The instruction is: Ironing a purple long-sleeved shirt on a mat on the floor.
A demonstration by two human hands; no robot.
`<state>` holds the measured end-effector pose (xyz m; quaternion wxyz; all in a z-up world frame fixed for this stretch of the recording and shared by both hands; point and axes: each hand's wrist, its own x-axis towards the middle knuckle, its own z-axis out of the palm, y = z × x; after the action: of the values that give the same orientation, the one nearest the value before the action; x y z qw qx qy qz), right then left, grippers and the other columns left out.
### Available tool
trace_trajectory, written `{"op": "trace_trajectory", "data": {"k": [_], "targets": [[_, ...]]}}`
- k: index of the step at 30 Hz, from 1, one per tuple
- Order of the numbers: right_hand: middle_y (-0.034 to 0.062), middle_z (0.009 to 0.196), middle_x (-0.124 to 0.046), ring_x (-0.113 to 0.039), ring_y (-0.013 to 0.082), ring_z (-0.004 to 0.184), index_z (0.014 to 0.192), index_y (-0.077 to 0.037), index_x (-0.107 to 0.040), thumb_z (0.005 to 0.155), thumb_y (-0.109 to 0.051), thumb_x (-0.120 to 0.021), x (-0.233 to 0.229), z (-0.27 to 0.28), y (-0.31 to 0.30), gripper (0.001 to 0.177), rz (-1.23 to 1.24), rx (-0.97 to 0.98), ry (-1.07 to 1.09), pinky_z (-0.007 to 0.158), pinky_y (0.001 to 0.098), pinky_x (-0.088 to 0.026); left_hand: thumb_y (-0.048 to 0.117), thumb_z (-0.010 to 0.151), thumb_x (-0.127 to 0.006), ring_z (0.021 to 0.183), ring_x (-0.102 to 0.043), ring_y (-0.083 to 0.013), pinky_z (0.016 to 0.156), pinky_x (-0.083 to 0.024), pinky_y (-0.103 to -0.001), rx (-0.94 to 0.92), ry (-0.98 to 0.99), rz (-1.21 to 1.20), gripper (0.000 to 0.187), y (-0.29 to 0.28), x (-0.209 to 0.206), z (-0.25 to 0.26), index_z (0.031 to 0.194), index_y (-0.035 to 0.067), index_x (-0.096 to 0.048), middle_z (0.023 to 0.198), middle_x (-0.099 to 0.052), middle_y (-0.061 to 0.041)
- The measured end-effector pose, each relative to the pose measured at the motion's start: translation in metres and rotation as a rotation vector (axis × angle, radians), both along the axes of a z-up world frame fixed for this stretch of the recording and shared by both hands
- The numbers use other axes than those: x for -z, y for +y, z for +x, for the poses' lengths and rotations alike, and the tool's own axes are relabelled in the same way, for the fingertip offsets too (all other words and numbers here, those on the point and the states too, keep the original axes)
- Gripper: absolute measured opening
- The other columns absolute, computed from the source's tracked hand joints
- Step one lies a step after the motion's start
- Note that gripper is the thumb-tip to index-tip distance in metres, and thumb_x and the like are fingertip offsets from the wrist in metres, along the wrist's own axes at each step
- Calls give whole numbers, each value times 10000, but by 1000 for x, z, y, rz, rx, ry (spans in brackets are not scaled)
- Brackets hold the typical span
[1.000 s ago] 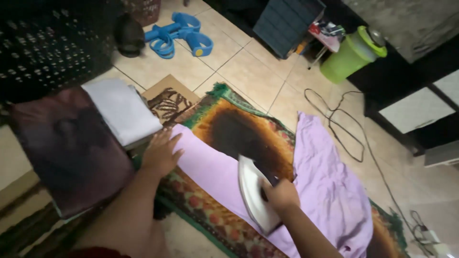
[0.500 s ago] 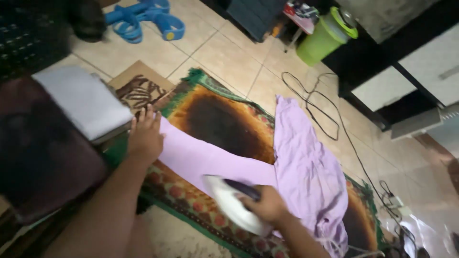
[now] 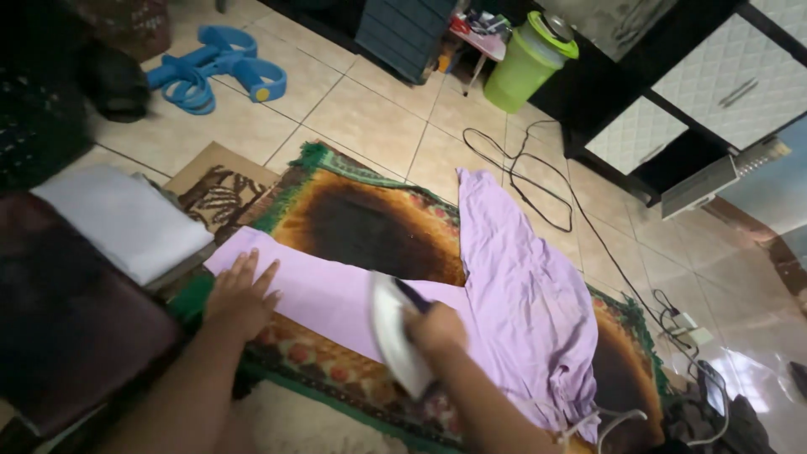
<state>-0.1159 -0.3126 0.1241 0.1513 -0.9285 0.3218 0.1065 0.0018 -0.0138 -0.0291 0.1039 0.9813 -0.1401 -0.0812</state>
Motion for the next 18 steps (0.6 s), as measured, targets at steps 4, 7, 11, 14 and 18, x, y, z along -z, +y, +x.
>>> {"op": "trace_trajectory", "data": {"k": [4, 7, 11, 14, 18], "targets": [[241, 950, -765, -754, 385, 979, 995, 6, -776, 836, -601, -706, 21, -45, -104, 631, -93, 168, 10, 891, 469, -571, 595, 994, -403, 1576, -10, -204, 1252, -64, -425, -34, 50, 19, 679, -3, -1, 3, 1607, 393, -192, 1725, -21, -7], [241, 863, -786, -772, 380, 897, 968, 28, -779, 870, -614, -668, 24, -74, -159, 659, -135, 245, 30, 855, 456, -585, 606, 1004, -375, 1572, 47, -194, 1242, -40, -417, -30, 149, 36, 691, -3, -4, 5, 1616, 409, -123, 1724, 47, 12], [239, 779, -779, -795, 349, 695, 935, 59, -773, 871, -558, -679, 42, -74, -179, 627, -59, 246, -42, 705, 437, -621, 613, 1007, -381, 1590, 40, -187, 1264, -35, -405, -23, 151, 42, 694, -2, 0, 5, 1626, 416, -138, 1737, 38, 21], [144, 645, -748, -682, 196, 554, 777, 51, -786, 795, -562, -754, 37, -54, -138, 614, 271, -105, -113, 566, 385, -544, 612, 1009, -364, 1580, 69, -192, 1253, -17, -420, -26, 186, 15, 690, -5, 4, 10, 1621, 413, -114, 1733, 88, 21], [136, 630, -698, -662, 239, 578, 782, -9, -752, 775, -596, -772, -1, -12, -4, 588, 196, -244, -18, 603, 420, -528, 599, 1015, -361, 1582, 69, -208, 1253, -7, -437, -21, 162, 27, 683, -7, 3, 8, 1625, 403, -125, 1731, 79, 4]]}}
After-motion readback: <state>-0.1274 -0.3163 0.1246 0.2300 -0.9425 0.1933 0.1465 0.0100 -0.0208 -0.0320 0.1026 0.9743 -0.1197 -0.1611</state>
